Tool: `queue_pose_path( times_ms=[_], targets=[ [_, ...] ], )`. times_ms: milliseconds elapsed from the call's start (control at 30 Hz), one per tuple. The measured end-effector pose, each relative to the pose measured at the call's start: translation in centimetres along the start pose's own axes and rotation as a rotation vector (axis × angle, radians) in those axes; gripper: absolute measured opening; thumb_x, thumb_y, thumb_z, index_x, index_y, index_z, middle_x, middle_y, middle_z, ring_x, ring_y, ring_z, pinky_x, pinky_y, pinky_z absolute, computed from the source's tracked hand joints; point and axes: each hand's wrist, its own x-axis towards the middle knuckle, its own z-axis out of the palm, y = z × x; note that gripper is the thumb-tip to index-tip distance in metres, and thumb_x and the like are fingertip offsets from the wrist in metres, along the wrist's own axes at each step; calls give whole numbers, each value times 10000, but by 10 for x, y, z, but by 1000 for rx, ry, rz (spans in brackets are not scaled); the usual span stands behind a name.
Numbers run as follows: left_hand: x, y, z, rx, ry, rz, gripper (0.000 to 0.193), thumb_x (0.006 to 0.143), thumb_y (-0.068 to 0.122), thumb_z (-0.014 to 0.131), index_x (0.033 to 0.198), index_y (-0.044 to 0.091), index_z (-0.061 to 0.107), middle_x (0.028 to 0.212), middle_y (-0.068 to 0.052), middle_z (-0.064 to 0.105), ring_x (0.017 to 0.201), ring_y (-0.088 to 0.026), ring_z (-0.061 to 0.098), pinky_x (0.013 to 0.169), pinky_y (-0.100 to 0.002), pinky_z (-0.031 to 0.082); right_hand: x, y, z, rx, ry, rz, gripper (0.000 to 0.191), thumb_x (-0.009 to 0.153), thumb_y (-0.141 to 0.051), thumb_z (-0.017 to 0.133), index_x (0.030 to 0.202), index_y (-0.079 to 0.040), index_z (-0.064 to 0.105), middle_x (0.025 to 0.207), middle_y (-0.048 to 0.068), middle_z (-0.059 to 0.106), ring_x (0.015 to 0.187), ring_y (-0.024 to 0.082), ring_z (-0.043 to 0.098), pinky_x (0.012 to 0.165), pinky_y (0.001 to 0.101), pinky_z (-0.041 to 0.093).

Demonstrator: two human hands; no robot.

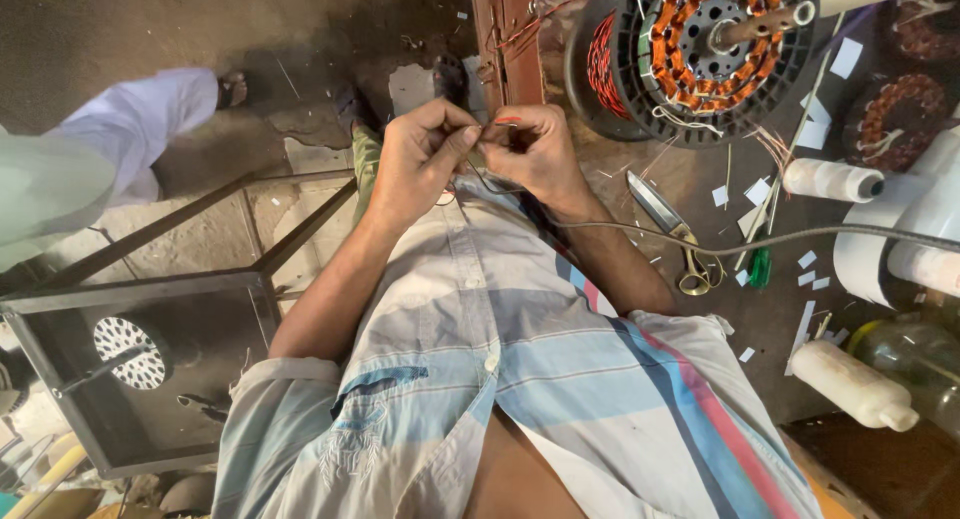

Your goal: The person winds copper wire around a motor stator, trims excess wire with shears, and inserts small white insulating pieces into the stator slots. The person repeatedly adjusts the stator and wires by hand while working at a cluttered workbench.

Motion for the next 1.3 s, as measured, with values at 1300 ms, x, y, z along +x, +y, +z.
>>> queue_pose_path(
  times_ms=[1300],
  targets=[
    [-2,34,-14,52,-283,-81,109,1049,73,637,1041,-31,670,784,-5,638,696,-38,586,607,-224,494,-7,-48,-21,-1034,-83,-975,320,839,-78,863,1124,-86,717,1186,88,661,953,257,672,740,396,523]
  ],
)
